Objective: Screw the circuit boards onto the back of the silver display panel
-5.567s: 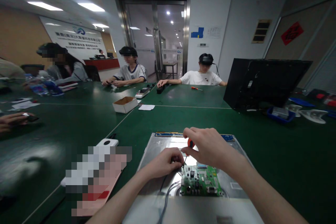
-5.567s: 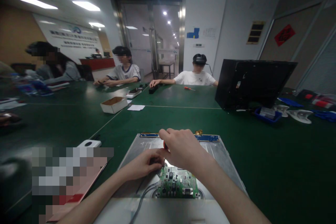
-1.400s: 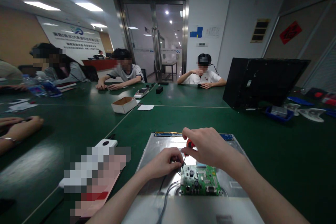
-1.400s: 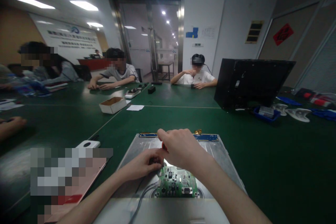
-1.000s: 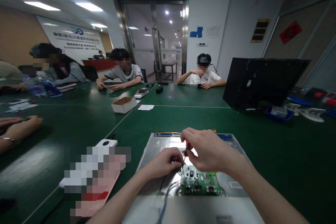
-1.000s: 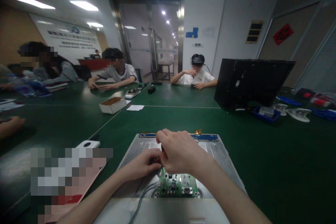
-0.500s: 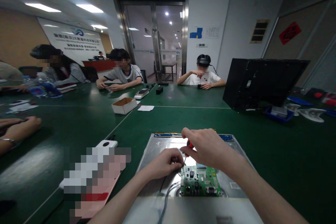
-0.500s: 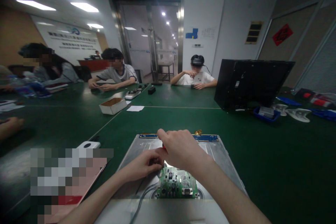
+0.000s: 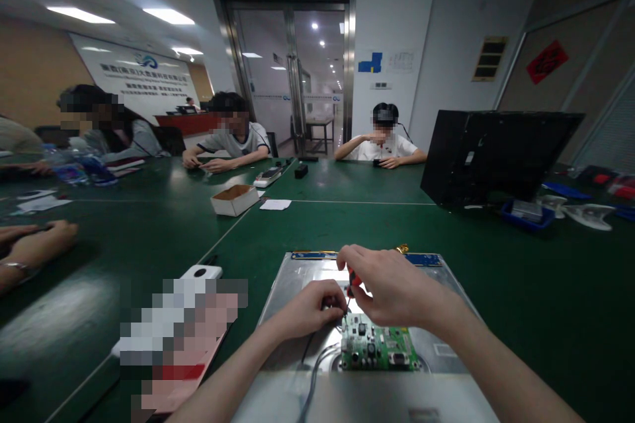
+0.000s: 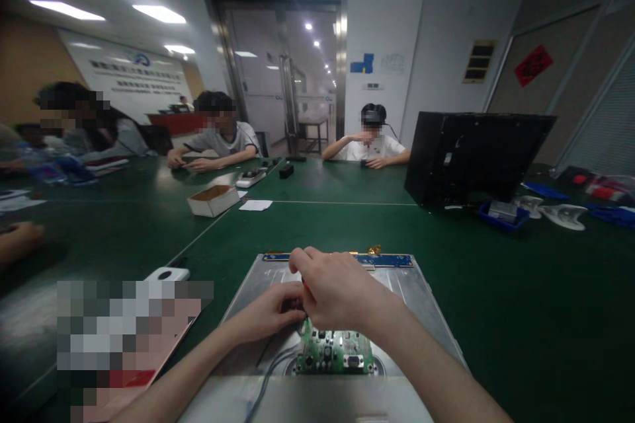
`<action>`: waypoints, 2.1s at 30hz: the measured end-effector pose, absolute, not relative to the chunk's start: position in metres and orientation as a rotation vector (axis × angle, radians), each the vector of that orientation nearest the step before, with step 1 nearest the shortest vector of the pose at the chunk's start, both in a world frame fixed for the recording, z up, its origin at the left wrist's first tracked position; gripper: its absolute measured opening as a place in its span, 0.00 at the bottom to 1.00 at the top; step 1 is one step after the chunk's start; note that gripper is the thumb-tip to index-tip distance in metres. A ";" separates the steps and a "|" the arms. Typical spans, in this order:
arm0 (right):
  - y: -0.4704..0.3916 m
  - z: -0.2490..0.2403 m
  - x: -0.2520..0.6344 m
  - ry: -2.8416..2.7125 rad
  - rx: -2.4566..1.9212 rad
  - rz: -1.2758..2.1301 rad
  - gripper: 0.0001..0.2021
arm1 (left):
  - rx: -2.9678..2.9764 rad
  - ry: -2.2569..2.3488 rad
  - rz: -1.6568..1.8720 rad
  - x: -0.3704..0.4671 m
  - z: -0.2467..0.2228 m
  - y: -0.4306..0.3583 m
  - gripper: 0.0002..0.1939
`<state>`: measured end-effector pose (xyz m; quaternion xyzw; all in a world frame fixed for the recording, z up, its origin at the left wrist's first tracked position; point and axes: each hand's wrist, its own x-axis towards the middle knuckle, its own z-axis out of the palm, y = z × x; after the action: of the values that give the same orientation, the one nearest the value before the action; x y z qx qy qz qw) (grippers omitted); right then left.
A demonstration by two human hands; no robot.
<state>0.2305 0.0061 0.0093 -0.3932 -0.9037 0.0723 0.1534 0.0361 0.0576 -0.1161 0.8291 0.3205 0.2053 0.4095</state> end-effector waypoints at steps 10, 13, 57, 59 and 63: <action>0.011 0.006 0.228 -2.559 -1.268 -0.011 0.05 | 2.042 0.830 0.528 0.037 -0.110 0.054 0.07; 0.010 0.007 0.228 -2.562 -1.281 -0.031 0.04 | 2.040 0.831 0.533 0.037 -0.109 0.053 0.07; 0.007 0.009 0.229 -2.599 -1.154 0.111 0.15 | 2.088 0.832 0.510 0.036 -0.113 0.055 0.10; 0.009 0.008 0.228 -2.577 -1.175 0.080 0.12 | 2.090 0.856 0.504 0.037 -0.112 0.054 0.10; 0.012 0.006 0.228 -2.574 -1.196 0.011 0.04 | 2.072 0.877 0.514 0.038 -0.109 0.052 0.10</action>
<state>0.2276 0.0116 0.0062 -0.4165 -0.8964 0.0037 0.1514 0.0376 0.0518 -0.1090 0.8209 0.3476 0.2037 0.4048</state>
